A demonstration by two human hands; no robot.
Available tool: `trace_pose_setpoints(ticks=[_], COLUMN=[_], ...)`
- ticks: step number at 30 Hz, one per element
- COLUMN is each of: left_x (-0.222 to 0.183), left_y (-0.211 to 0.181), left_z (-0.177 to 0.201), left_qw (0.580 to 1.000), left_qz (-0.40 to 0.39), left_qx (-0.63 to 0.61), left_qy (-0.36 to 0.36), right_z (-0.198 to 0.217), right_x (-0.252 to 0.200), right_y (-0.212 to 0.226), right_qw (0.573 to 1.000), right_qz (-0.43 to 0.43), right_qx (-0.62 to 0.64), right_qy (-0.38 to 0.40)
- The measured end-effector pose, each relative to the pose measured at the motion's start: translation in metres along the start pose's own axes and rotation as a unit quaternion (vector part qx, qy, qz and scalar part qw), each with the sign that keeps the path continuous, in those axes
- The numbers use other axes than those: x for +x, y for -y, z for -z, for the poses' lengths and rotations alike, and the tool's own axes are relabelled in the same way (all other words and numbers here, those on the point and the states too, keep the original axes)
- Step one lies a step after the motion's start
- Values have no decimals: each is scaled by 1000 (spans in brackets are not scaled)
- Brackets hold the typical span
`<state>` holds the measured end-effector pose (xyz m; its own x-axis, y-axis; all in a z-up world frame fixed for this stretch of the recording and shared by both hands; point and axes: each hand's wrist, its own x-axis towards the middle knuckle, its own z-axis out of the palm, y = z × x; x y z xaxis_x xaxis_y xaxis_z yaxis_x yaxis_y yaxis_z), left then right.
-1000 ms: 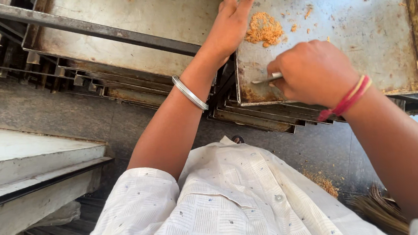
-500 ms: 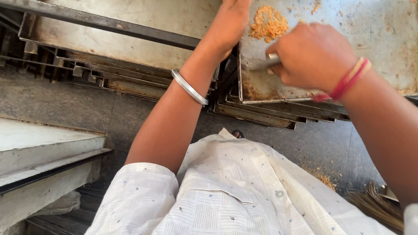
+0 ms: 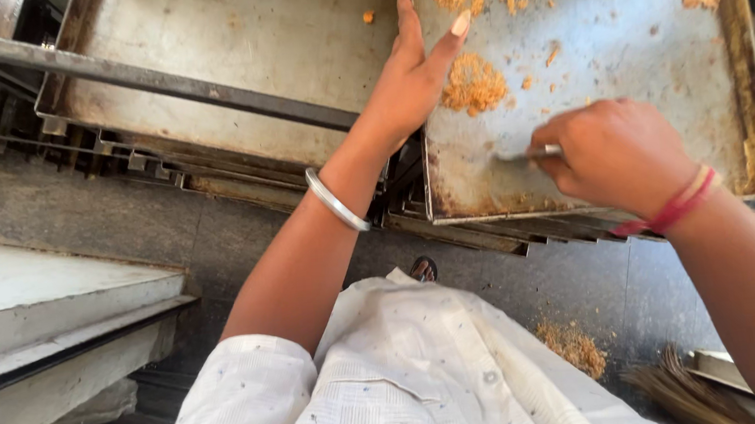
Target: The person uses a metal scraper to remove small baked goods from a metal tray, then shakes the tray to clear away the debris.
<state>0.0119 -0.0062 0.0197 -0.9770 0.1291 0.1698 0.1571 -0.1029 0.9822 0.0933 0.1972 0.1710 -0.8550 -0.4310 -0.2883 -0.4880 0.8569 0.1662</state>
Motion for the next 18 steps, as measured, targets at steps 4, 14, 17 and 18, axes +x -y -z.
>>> trace_pose_setpoints(ticks=[4,14,17,18], left_x=[0,5,6,4], left_y=[-9,7,4,1], left_z=[0,-1,-6,-10], left_qw=[999,1000,999,997], left_qz=[43,27,30,53], left_qx=[15,1,24,40], left_qy=[2,3,-16,-31], right_z=[-11,0,-7,-5], right_x=[67,65,26,25], right_y=[-20,-30,-5,-2], right_qw=[997,998,999,999], right_qz=[-34,12,22,12], right_qx=[-34,-53,-41,-36], right_qy=[-54,9,6,-6])
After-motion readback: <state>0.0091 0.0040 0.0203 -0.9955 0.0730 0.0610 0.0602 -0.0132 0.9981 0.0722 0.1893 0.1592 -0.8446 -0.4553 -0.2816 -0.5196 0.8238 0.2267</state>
